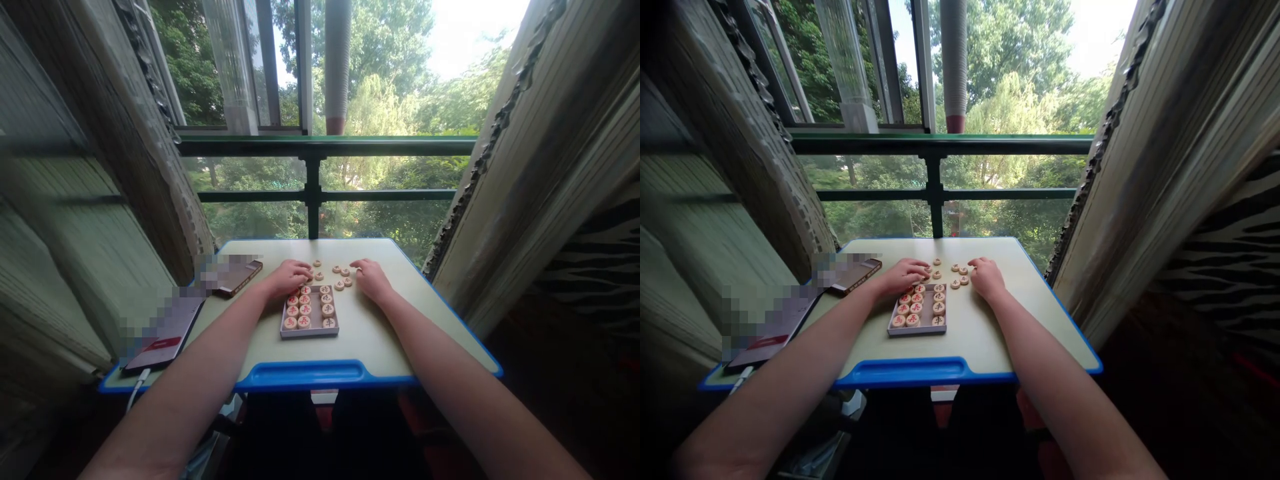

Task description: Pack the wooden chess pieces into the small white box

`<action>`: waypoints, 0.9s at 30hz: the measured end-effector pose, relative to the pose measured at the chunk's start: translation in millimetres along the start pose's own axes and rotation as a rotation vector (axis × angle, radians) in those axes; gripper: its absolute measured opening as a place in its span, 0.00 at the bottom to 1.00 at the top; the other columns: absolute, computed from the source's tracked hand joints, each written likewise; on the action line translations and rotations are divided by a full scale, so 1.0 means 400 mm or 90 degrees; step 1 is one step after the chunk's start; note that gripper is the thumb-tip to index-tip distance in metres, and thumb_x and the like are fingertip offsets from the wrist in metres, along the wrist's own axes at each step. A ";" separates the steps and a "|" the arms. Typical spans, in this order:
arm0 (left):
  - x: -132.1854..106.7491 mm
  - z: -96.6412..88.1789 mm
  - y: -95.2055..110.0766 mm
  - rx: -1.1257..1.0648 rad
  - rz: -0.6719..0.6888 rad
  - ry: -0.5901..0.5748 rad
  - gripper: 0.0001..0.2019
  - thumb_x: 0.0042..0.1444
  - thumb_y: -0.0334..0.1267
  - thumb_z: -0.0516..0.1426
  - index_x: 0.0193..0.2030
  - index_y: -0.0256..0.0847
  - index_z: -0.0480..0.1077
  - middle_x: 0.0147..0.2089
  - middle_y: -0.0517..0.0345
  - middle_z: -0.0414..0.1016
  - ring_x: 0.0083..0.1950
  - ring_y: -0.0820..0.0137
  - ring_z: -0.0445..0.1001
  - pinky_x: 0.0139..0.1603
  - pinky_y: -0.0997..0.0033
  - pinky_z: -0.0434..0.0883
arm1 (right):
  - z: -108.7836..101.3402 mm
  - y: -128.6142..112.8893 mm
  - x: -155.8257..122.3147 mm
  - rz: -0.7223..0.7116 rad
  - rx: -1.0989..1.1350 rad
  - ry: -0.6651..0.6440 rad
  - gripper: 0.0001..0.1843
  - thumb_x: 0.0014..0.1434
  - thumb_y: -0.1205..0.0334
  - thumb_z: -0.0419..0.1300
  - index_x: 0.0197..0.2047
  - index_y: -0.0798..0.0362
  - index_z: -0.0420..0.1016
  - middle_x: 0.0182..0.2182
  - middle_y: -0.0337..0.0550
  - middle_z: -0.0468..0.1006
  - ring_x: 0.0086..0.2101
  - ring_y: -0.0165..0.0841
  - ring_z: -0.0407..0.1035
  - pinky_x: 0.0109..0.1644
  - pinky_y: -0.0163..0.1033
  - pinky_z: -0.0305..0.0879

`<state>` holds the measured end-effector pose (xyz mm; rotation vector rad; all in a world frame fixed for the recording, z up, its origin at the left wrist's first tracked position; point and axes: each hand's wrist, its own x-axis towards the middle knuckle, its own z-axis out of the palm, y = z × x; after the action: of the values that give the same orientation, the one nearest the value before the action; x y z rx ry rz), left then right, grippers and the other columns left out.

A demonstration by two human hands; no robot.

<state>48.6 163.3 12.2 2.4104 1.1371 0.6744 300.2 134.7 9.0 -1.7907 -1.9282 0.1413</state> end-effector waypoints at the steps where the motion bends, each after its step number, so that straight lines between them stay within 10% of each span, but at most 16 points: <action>1: -0.003 0.001 -0.001 0.010 0.001 -0.002 0.16 0.49 0.37 0.51 0.39 0.42 0.78 0.52 0.53 0.72 0.57 0.59 0.64 0.61 0.58 0.57 | 0.001 0.000 -0.001 -0.004 0.001 -0.003 0.21 0.56 0.71 0.45 0.47 0.55 0.74 0.47 0.47 0.73 0.48 0.38 0.63 0.53 0.38 0.56; 10: 0.006 -0.001 -0.008 -0.135 -0.061 -0.023 0.17 0.48 0.37 0.50 0.38 0.36 0.77 0.52 0.50 0.72 0.52 0.62 0.70 0.54 0.65 0.66 | 0.018 -0.001 0.001 -0.093 -0.013 -0.079 0.20 0.60 0.59 0.45 0.47 0.49 0.75 0.50 0.41 0.73 0.50 0.36 0.62 0.56 0.40 0.52; 27: 0.015 -0.018 -0.047 -0.016 -0.177 0.098 0.27 0.53 0.54 0.44 0.32 0.34 0.76 0.43 0.44 0.75 0.44 0.59 0.71 0.47 0.63 0.65 | -0.006 -0.002 0.002 0.057 0.032 0.008 0.09 0.50 0.61 0.57 0.33 0.53 0.77 0.33 0.43 0.79 0.35 0.33 0.70 0.39 0.34 0.62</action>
<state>36.6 180.1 9.5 2.1513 1.4815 0.7845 300.3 134.6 11.5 -1.8413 -1.8210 0.2065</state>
